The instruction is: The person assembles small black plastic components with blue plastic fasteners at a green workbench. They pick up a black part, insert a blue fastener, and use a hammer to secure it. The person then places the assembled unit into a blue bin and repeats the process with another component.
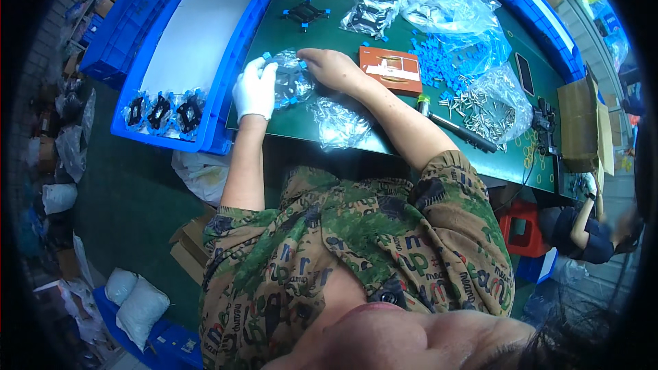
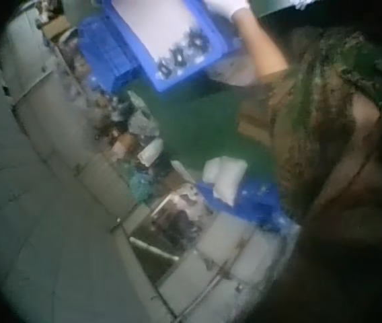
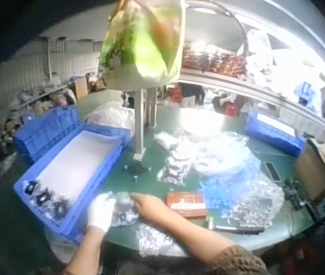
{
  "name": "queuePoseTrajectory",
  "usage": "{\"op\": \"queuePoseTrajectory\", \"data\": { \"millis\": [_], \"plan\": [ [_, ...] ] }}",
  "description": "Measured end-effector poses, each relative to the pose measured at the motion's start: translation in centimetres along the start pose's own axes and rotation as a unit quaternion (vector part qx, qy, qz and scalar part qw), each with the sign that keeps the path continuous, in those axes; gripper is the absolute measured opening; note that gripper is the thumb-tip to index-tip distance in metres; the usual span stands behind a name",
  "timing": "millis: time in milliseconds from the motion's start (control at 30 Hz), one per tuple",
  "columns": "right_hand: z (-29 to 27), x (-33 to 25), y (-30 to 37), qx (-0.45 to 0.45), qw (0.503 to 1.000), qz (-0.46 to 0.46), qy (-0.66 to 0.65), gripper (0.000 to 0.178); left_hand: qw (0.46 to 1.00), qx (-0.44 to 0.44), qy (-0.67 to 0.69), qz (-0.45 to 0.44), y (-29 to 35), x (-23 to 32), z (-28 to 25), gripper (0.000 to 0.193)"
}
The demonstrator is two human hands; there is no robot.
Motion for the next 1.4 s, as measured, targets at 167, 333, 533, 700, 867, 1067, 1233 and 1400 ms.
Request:
{"op": "queuePoseTrajectory", "data": {
  "millis": [167,333,533,700,867,1067,1233,1400],
  "plan": [
    [-0.8,-0.9,0.8,-0.012,1.000,0.005,-0.010,0.033,0.985,0.009,-0.169,0.012,-0.1,2.2,-1.9,0.039],
    [-0.9,-1.2,0.8,-0.016,1.000,-0.001,-0.020,0.033,0.965,-0.014,-0.260,0.024,0.0,3.5,-3.1,0.045],
    [-1.4,-1.4,1.0,-0.035,0.999,0.013,-0.019,0.032,0.952,-0.103,-0.273,-0.089,-0.8,3.0,-3.3,0.054],
    [-1.1,-1.4,0.8,-0.041,0.999,0.009,-0.022,0.031,0.956,-0.166,-0.230,-0.077,-2.4,0.6,-3.0,0.054],
    [-1.1,-1.3,0.8,-0.035,0.999,0.014,-0.024,0.031,0.960,-0.198,-0.181,-0.083,-3.0,-0.9,-2.7,0.056],
    [-1.2,-1.3,0.8,-0.038,0.999,0.007,-0.024,0.031,0.964,-0.200,-0.154,-0.078,-2.4,0.0,-3.0,0.053],
    [-1.0,-1.1,0.7,-0.031,0.999,0.004,-0.025,0.031,0.948,-0.222,-0.222,-0.050,-2.3,0.0,-3.5,0.052],
    [-1.0,-1.1,0.7,-0.039,0.999,0.007,-0.019,0.031,0.942,-0.238,-0.234,-0.029,-0.7,1.4,-4.5,0.052]
  ]
}}
Point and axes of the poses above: each hand's wrist, its own y-axis away from the middle knuckle, its own z-axis out of the palm, x = y × z, the point moved 4 cm from there along -y, towards the middle knuckle
